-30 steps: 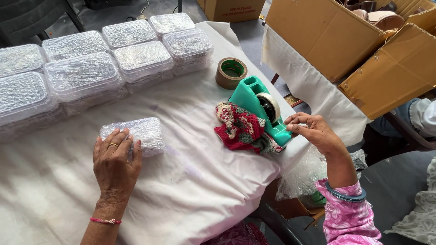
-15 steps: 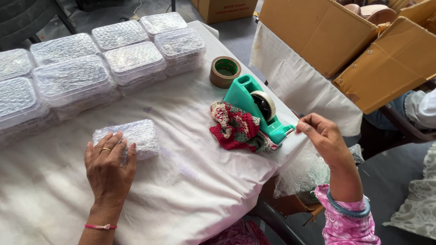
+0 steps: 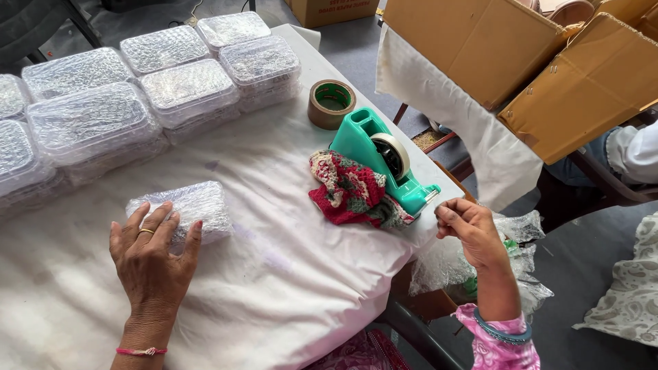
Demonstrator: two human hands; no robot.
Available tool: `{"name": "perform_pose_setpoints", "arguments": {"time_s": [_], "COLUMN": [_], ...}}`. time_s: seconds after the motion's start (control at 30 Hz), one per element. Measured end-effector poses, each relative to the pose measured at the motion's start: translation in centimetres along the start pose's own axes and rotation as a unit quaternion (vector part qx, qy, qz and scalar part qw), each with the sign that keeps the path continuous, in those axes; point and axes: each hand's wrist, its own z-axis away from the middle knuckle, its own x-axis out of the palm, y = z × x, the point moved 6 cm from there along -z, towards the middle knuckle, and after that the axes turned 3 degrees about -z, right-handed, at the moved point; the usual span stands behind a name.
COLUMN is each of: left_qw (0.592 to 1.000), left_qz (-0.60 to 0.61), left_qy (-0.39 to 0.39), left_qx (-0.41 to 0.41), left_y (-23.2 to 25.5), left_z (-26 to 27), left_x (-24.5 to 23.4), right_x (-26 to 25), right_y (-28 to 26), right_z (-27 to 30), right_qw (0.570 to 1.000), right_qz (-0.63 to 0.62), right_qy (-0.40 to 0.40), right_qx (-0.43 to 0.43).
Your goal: The person wraps a small, clear plastic container with bubble wrap on a white tablecloth. They fold the wrap around the container and secure it with clear tape using a dispenser. The wrapped container is then placed on a stack of similar items.
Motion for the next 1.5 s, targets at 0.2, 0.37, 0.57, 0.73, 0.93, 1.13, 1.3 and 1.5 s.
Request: {"name": "perform_pose_setpoints", "arguments": {"time_s": [0.2,0.37,0.57,0.73,0.93,1.13,1.3,1.5], "left_qw": [1.000,0.999,0.997,0.996,0.996,0.997,0.998,0.998], "left_qz": [-0.006,0.001,0.008,0.021,0.035,0.036,0.016,0.021], "left_qy": [0.008,0.041,0.070,0.084,0.067,0.060,0.060,0.051], "left_qx": [0.004,0.002,-0.018,-0.025,-0.038,-0.038,-0.026,-0.031], "left_y": [0.6,0.9,0.9,1.1,1.2,1.2,1.5,1.5], "left_z": [-0.2,-0.6,-0.6,-0.7,-0.7,-0.7,-0.7,-0.8], "left_x": [-0.5,-0.3,-1.5,-1.5,-1.5,-0.9,-0.6,-0.5], "right_x": [-1.4,-0.7,7.2,23.4,38.9,46.6,48.7,49.6], "right_y": [2.9,0.6,-4.9,-8.5,-7.7,-5.8,-4.7,-4.4], "right_z": [-2.0,1.0,3.0,0.7,-3.8,-7.2,-8.3,-8.4], "right_qw": [0.997,0.978,0.967,0.894,0.853,0.843,0.821,0.791], "right_qz": [0.075,0.206,0.187,0.208,0.129,0.180,0.315,0.405], "right_qy": [0.004,0.021,-0.156,-0.358,-0.487,-0.498,-0.464,-0.429], "right_qx": [-0.006,-0.008,-0.081,-0.170,-0.137,-0.097,-0.112,-0.159]}}
